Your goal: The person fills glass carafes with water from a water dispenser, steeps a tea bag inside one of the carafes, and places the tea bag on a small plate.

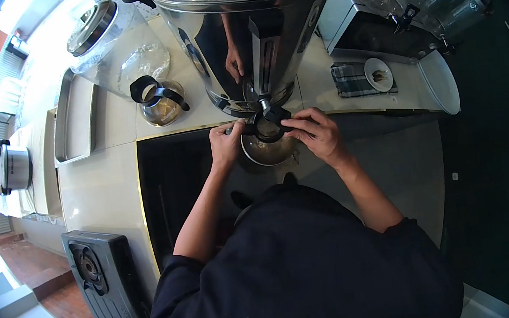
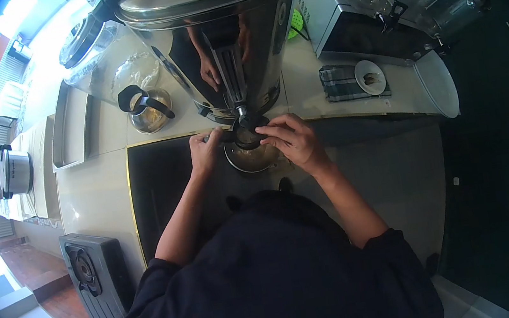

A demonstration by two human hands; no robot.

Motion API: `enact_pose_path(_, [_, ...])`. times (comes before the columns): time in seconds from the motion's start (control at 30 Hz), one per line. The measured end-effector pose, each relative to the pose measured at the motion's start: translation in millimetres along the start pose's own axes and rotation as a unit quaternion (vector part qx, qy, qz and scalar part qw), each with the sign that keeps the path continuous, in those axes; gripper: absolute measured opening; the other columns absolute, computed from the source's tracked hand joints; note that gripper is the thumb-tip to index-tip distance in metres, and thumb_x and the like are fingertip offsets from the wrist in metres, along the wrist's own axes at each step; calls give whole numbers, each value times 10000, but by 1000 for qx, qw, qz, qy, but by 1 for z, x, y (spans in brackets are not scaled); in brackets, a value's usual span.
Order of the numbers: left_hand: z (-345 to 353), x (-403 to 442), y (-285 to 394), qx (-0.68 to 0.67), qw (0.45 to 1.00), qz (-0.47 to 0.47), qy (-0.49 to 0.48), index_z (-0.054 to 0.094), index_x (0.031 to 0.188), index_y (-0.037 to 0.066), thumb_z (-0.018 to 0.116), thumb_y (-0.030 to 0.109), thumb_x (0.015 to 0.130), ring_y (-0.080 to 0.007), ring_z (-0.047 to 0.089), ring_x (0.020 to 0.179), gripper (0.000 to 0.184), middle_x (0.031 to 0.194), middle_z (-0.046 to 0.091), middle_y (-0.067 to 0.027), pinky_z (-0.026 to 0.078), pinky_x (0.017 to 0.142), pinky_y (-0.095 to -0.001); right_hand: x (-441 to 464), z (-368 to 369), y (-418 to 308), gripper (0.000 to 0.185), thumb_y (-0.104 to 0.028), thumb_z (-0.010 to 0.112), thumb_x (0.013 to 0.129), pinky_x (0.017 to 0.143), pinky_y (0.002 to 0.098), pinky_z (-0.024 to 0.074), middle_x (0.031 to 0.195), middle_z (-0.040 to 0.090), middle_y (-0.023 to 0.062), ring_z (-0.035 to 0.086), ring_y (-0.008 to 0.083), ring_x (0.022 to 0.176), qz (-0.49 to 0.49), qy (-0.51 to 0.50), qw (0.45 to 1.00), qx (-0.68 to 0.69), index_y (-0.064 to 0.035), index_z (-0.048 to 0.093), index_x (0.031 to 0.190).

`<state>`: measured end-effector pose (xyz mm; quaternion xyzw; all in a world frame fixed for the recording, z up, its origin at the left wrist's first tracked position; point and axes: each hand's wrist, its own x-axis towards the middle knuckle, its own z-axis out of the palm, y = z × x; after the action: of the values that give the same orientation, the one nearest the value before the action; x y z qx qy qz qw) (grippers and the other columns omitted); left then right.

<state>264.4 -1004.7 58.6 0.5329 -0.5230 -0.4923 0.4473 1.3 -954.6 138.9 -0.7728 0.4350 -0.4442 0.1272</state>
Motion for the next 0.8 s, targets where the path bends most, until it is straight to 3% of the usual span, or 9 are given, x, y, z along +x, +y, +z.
enact_pose_path(0.17, [0, 0, 0, 10, 1000, -13, 4, 820, 910, -62, 752, 315, 990, -60, 572, 673, 392, 691, 702, 0, 485, 663, -284, -1, -1, 0, 444, -53, 908, 815, 754, 342, 615, 1051, 671, 25, 708, 175, 865, -2, -7, 1000, -5, -186, 818, 1228])
enact_pose_path(0.47, [3, -2, 1, -6, 1000, -3, 13, 815, 914, -68, 750, 318, 991, -61, 578, 691, 398, 703, 709, 1, 491, 671, -290, -6, -4, 6, 493, 90, 773, 860, 816, 348, 625, 1119, 662, 60, 787, 187, 925, 0, -41, 999, 21, -159, 808, 1284])
enact_pose_path(0.8, [-1, -1, 1, 20, 1000, -7, -5, 816, 906, -61, 740, 311, 999, -54, 563, 691, 391, 694, 688, 18, 475, 658, -289, 3, -12, 1, 448, 83, 750, 851, 799, 338, 623, 1073, 676, 48, 761, 191, 904, -41, -34, 998, -30, -136, 807, 1238])
